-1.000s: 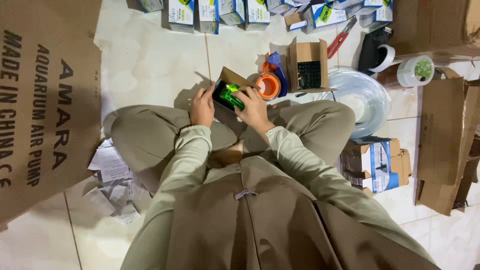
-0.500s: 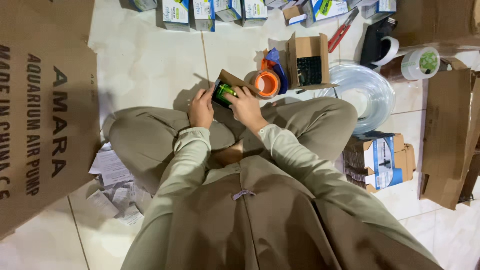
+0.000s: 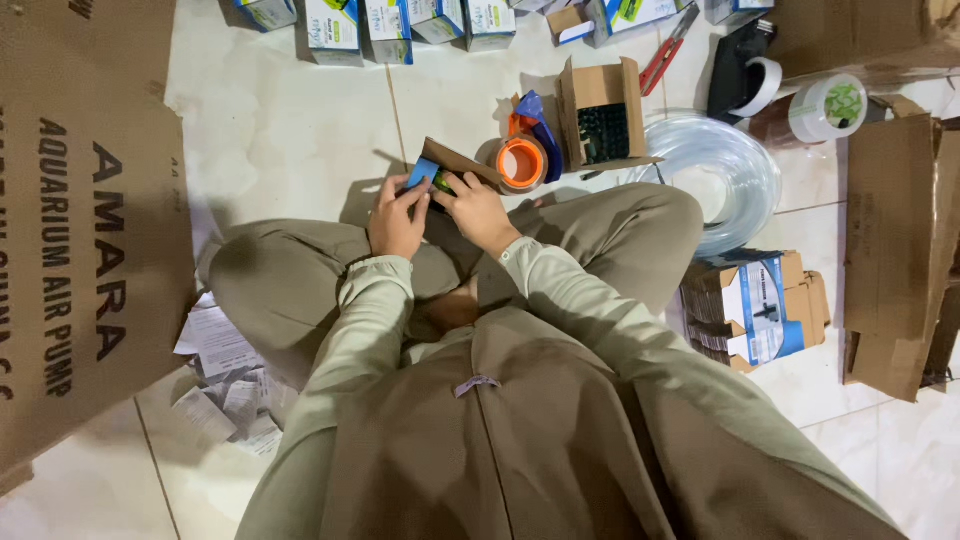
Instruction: The person sits on the floor and packs small green devices into cardboard boxes. They place a clear plastic cover inside, add a small white packet, and then insert the device. The person seals the box using a handheld tape dispenser and places the finished package into a larger shipping box.
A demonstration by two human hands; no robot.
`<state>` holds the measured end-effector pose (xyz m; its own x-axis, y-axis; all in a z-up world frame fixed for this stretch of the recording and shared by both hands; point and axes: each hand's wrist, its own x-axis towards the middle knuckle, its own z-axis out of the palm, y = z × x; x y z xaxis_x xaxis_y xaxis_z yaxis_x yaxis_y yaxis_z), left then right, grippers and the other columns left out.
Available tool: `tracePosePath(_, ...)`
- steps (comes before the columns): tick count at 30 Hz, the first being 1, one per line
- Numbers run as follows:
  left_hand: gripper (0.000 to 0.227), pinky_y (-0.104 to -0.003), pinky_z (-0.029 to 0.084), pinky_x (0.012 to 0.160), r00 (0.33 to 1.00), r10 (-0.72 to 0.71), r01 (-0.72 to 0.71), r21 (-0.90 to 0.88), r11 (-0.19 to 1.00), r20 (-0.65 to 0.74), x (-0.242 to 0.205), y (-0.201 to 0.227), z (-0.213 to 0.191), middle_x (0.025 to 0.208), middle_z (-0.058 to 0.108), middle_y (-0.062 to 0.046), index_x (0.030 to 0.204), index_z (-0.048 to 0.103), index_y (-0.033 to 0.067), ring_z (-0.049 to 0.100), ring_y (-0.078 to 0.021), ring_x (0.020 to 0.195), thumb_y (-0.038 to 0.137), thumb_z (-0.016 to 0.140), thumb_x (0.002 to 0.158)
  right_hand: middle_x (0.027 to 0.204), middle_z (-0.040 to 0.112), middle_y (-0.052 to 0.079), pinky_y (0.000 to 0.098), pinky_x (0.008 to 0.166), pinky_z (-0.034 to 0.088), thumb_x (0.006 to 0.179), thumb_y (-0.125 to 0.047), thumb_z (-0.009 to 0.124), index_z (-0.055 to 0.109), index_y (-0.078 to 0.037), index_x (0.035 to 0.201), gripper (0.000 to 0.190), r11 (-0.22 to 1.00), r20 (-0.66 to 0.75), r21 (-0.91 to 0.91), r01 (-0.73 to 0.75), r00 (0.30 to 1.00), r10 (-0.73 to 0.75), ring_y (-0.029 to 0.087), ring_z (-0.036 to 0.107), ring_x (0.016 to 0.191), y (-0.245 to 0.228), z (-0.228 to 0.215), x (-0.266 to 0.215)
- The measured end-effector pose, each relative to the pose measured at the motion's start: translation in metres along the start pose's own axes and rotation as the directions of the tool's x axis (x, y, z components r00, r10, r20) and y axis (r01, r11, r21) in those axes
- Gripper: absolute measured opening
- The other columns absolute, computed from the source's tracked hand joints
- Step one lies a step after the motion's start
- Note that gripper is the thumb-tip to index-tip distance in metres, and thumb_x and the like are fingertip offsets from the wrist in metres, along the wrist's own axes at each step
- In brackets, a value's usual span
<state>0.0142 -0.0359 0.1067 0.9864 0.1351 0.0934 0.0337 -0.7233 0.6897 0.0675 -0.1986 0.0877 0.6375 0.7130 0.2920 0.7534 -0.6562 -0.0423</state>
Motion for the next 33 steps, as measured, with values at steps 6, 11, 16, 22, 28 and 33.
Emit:
tracePosePath(6,0.022,-0.048,0.054,0.077,0.994,-0.101,0.102,-0.029,0.994,0.037,-0.004,0.007,-0.006,0.114,0.055,-0.003,0.111,0.068,0.0303,0.060,-0.0349,0.099,0.031,0.059,0.091,0.112,0.047,0.016,0.0477,0.095,0.040,0.072,-0.005,0.062,0.055,-0.009,0.119,0.047,0.727,-0.162,0.599,-0.335,0.838,0.520,0.040,0.048,0.110,0.002,-0.008,-0.050)
tracePosePath(11,0.020,-0.047,0.054,0.072,0.998,-0.068,0.069,-0.125,0.990,0.010,0.000,0.001,-0.002,0.110,0.056,-0.005,0.110,0.069,0.0279,0.060,-0.0385,0.096,0.027,0.062,0.091,0.098,0.048,0.019,0.0477,0.080,0.046,0.077,-0.022,0.076,0.042,0.000,0.112,0.053,0.332,0.120,0.840,-0.429,0.744,0.657,0.036,0.054,0.089,0.009,0.002,-0.043)
tracePosePath(16,0.018,-0.042,0.054,0.070,0.989,-0.147,0.149,-0.082,0.985,0.025,0.005,-0.025,0.020,0.106,0.056,0.001,0.107,0.070,0.0253,0.063,-0.0308,0.090,0.029,0.065,0.089,0.108,0.063,0.001,0.0378,0.097,0.035,0.070,-0.037,0.081,0.064,-0.019,0.112,0.049,0.662,-0.046,0.675,-0.325,0.877,0.478,0.023,0.057,0.107,0.018,0.022,-0.039)
tracePosePath(22,0.037,-0.046,0.054,0.081,0.981,-0.177,0.191,-0.237,0.952,0.080,0.007,-0.032,0.018,0.111,0.056,-0.008,0.117,0.063,0.0135,0.058,-0.0402,0.101,0.002,0.061,0.081,0.139,0.046,0.011,0.0510,0.108,0.027,0.086,-0.051,0.057,0.051,-0.028,0.134,0.054,0.850,-0.070,0.521,-0.080,0.988,0.136,0.034,0.041,0.130,-0.008,-0.004,-0.028)
tracePosePath(28,0.047,-0.051,0.048,0.087,0.966,-0.226,0.257,-0.563,0.786,0.126,0.008,-0.031,0.013,0.118,0.055,-0.028,0.124,0.055,0.0008,0.055,-0.0455,0.108,-0.008,0.057,0.077,0.144,0.038,0.013,0.0531,0.106,0.028,0.095,-0.025,0.049,0.047,-0.034,0.136,0.043,0.892,0.073,0.414,-0.182,0.983,0.166,0.037,0.034,0.134,-0.011,-0.002,-0.027)
tracePosePath(33,0.051,-0.044,0.049,0.081,0.944,-0.311,0.329,-0.390,0.860,0.109,0.014,-0.034,0.020,0.104,0.062,-0.011,0.121,0.056,0.0197,0.061,-0.0343,0.097,0.006,0.059,0.072,0.147,0.034,0.010,0.0513,0.108,0.027,0.098,-0.023,0.043,0.041,-0.038,0.137,0.042,0.944,0.189,0.266,-0.196,0.971,0.148,0.034,0.029,0.136,-0.016,-0.012,-0.026)
